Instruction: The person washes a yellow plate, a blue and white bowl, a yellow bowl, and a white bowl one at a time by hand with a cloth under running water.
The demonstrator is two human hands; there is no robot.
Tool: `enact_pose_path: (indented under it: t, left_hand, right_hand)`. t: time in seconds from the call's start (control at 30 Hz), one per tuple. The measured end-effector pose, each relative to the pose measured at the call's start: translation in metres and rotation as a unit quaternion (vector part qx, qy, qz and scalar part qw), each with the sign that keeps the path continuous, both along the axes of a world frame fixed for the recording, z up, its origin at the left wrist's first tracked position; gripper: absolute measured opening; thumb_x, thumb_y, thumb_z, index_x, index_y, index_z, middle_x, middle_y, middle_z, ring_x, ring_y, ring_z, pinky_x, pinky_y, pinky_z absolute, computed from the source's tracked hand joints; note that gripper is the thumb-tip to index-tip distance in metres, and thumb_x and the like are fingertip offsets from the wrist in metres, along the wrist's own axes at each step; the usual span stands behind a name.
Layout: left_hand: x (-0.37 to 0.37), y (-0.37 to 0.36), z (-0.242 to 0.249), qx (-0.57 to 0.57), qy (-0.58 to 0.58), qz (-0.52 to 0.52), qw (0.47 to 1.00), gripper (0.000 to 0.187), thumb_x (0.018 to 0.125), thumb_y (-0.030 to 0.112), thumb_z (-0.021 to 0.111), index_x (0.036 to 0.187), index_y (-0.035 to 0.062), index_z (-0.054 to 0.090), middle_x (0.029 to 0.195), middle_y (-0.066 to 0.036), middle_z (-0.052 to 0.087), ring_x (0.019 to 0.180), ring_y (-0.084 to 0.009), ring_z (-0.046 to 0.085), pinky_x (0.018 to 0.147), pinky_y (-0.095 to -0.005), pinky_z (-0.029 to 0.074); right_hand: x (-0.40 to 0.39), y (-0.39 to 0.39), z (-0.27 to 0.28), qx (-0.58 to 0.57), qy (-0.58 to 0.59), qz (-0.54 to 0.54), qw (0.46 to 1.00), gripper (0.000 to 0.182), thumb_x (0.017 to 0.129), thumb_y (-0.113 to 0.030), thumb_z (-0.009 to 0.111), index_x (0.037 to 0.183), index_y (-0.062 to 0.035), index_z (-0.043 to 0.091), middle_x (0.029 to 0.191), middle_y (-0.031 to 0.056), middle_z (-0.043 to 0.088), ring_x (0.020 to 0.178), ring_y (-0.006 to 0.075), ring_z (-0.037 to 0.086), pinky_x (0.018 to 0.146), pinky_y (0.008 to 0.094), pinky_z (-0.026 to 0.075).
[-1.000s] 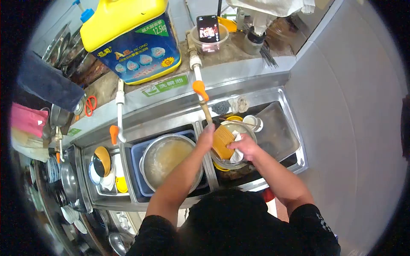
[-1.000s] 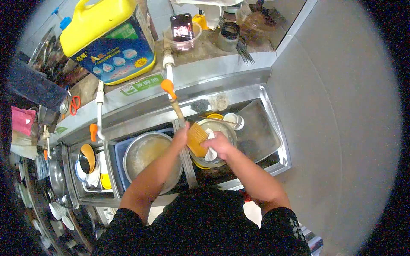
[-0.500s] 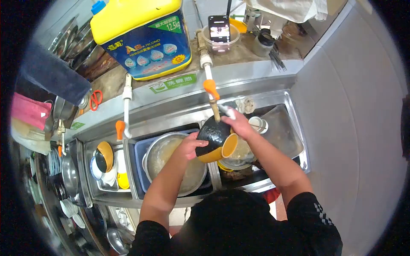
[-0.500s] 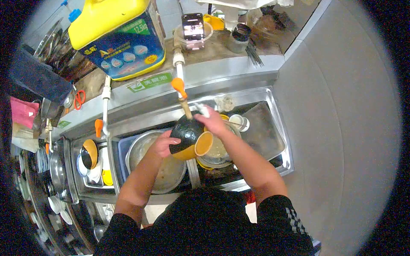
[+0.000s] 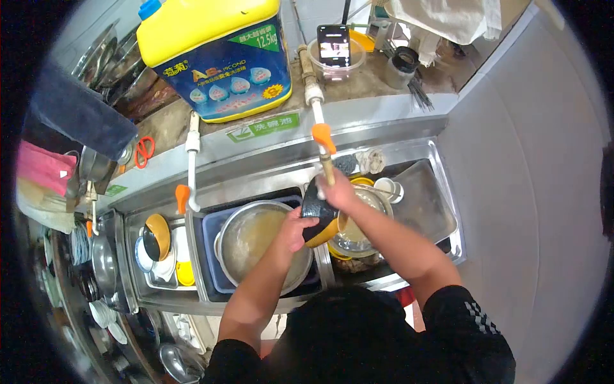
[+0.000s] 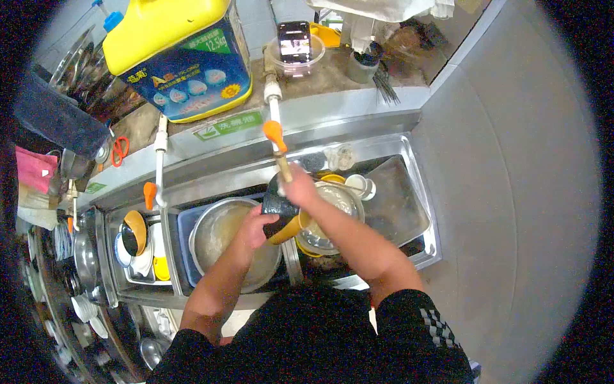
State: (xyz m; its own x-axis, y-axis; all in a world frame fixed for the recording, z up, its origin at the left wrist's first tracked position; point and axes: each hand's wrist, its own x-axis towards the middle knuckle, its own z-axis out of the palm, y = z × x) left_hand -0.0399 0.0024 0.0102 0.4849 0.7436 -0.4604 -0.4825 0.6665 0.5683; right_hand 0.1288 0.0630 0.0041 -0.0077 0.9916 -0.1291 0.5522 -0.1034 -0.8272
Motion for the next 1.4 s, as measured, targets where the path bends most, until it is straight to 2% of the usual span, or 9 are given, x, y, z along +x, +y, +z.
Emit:
enact_pose_path:
  t: [0.17, 0.27, 0.43, 0.57, 0.83, 0.97, 1.13, 1.23, 1.4]
  left_hand:
    - [0.001, 0.008, -0.029, -0.009, -0.013, 0.036, 0.999, 0.039, 0.073, -0.005, 0.061, 0.111, 0.0006, 0.056, 0.105, -0.01, 0.064, 0.095, -0.0236, 0.063, 0.086, -0.0393, 0.05]
    - [0.001, 0.002, -0.011, 0.025, 0.029, -0.01, 0.999, 0.042, 0.071, -0.007, 0.061, 0.113, 0.0, 0.056, 0.106, -0.012, 0.064, 0.093, -0.0249, 0.064, 0.087, -0.0402, 0.05]
    - [0.003, -0.001, -0.018, 0.023, 0.008, 0.0, 1.0, 0.045, 0.069, -0.01, 0.059, 0.113, 0.0, 0.056, 0.106, -0.013, 0.064, 0.093, -0.0266, 0.064, 0.087, -0.0407, 0.051]
    - [0.002, 0.009, -0.018, -0.002, -0.028, 0.036, 0.999, 0.042, 0.07, -0.01, 0.06, 0.11, 0.0002, 0.058, 0.104, -0.011, 0.065, 0.091, -0.0238, 0.065, 0.085, -0.0377, 0.051]
    - [0.005, 0.001, -0.007, 0.022, 0.007, 0.011, 1.0, 0.04, 0.072, -0.008, 0.061, 0.112, -0.0006, 0.056, 0.103, -0.011, 0.065, 0.092, -0.0244, 0.065, 0.084, -0.0403, 0.052]
    - [0.005, 0.007, -0.016, -0.002, -0.024, 0.053, 0.998, 0.033, 0.074, -0.009, 0.061, 0.105, 0.0009, 0.06, 0.098, -0.009, 0.066, 0.087, -0.0216, 0.065, 0.08, -0.0366, 0.053]
    - [0.008, -0.003, -0.005, 0.008, 0.035, 0.002, 0.999, 0.028, 0.076, -0.006, 0.064, 0.102, 0.0018, 0.062, 0.094, -0.008, 0.066, 0.087, -0.0196, 0.064, 0.08, -0.0354, 0.052]
    - [0.009, 0.0, -0.014, 0.003, 0.007, 0.036, 0.999, 0.023, 0.088, 0.015, 0.062, 0.109, 0.0038, 0.059, 0.104, -0.007, 0.064, 0.093, -0.0196, 0.062, 0.086, -0.0361, 0.049]
    - [0.012, 0.018, -0.009, -0.078, -0.048, 0.134, 0.987, 0.041, 0.095, 0.04, 0.049, 0.118, 0.0068, 0.052, 0.114, -0.009, 0.059, 0.108, -0.023, 0.055, 0.095, -0.041, 0.043]
  right_hand:
    - [-0.034, -0.038, 0.014, 0.309, -0.145, 0.064, 0.938, 0.043, 0.09, -0.032, 0.049, 0.125, -0.0059, 0.046, 0.119, 0.0244, 0.053, 0.1, 0.0415, 0.056, 0.084, 0.0464, 0.046]
    - [-0.004, -0.005, 0.003, -0.045, -0.068, -0.005, 0.997, 0.037, 0.091, -0.033, 0.048, 0.11, -0.0018, 0.057, 0.111, 0.0244, 0.057, 0.095, 0.0416, 0.057, 0.081, 0.0458, 0.047]
    - [-0.01, -0.01, 0.029, -0.104, -0.006, -0.055, 0.993, 0.039, 0.091, -0.035, 0.048, 0.111, -0.0021, 0.056, 0.11, 0.025, 0.057, 0.096, 0.0407, 0.057, 0.08, 0.0449, 0.047]
    - [-0.032, -0.036, 0.018, 0.272, -0.115, 0.026, 0.955, 0.041, 0.092, -0.034, 0.047, 0.119, -0.0037, 0.052, 0.111, 0.0266, 0.057, 0.098, 0.0414, 0.057, 0.082, 0.045, 0.047]
    - [-0.008, -0.012, 0.007, -0.045, -0.058, -0.021, 0.997, 0.043, 0.089, -0.035, 0.052, 0.122, -0.007, 0.053, 0.104, 0.026, 0.06, 0.097, 0.0367, 0.06, 0.078, 0.0454, 0.049]
    - [-0.032, -0.033, 0.01, 0.327, -0.14, 0.023, 0.934, 0.041, 0.088, -0.035, 0.054, 0.118, -0.0067, 0.054, 0.101, 0.0257, 0.059, 0.095, 0.0391, 0.059, 0.078, 0.0458, 0.049]
    - [0.023, 0.019, -0.019, -0.009, -0.245, 0.142, 0.959, 0.037, 0.084, -0.031, 0.058, 0.111, -0.0054, 0.057, 0.096, 0.0222, 0.062, 0.087, 0.0391, 0.061, 0.077, 0.0465, 0.049]
    - [-0.008, -0.014, 0.048, -0.065, -0.053, -0.062, 0.995, 0.036, 0.082, -0.034, 0.057, 0.108, -0.0089, 0.059, 0.094, 0.0205, 0.063, 0.084, 0.0385, 0.062, 0.076, 0.0471, 0.048]
    - [-0.02, -0.06, 0.043, 0.33, -0.173, 0.136, 0.918, 0.039, 0.082, -0.025, 0.061, 0.117, -0.0088, 0.056, 0.116, 0.0217, 0.055, 0.111, 0.0373, 0.052, 0.09, 0.0457, 0.044]
